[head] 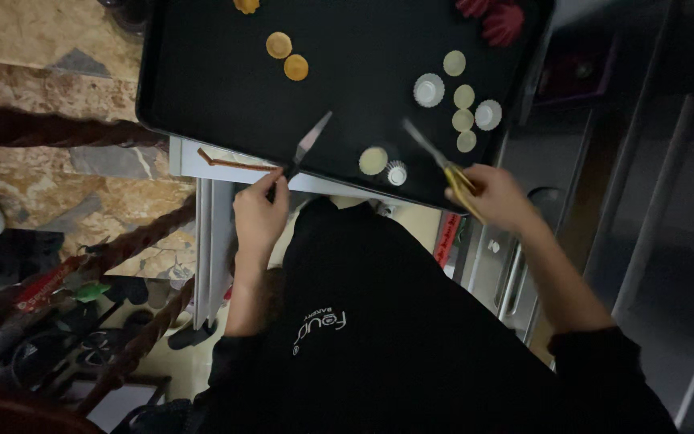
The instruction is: The person trims the edges of flower-shaped dough pieces on a baking tray, using scissors in one hand and a small knife in the other to cut away excess dough from each piece one at a time. They briefly open a refrigerator to place or retrieve an item, then return to trimming more dough pieces on the tray.
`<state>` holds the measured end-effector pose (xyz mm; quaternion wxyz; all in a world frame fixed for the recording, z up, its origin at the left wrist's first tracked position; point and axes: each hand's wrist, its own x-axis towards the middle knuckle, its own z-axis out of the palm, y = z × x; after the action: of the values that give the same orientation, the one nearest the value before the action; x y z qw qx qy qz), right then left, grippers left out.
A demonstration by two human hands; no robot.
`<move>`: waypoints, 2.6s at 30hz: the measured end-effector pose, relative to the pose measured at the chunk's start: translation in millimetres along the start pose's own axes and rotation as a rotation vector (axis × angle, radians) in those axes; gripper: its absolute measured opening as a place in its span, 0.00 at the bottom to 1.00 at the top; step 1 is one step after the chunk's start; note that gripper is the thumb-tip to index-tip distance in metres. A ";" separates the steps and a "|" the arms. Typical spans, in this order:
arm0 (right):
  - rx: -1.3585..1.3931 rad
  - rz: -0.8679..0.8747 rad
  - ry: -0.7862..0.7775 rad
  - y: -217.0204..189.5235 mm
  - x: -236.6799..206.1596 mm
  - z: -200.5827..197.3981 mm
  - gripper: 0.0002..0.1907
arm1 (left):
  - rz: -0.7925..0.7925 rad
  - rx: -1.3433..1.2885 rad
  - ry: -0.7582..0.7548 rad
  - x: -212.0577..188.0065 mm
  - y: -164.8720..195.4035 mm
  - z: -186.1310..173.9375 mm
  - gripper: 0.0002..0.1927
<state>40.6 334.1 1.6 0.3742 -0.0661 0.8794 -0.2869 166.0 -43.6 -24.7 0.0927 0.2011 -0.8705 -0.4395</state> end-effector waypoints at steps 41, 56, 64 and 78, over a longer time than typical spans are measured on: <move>-0.536 -0.108 0.082 -106.5 -41.2 21.3 0.28 | 0.676 0.884 -0.399 20.0 99.9 6.3 0.02; -0.479 0.116 -0.090 -86.0 -2.7 3.5 0.27 | 0.828 1.033 -0.390 28.5 97.3 -9.2 0.08; -0.488 0.072 -0.142 -89.7 8.2 5.2 0.25 | 0.875 1.036 -0.312 26.3 101.7 -9.6 0.07; -0.511 0.064 0.081 -121.4 -22.1 21.5 0.30 | 0.959 1.076 -0.081 27.2 94.3 -4.2 0.03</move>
<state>59.3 231.3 70.6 0.3188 -0.1192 0.9392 -0.0459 117.5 -8.2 53.1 0.1311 -0.2020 -0.9616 0.1318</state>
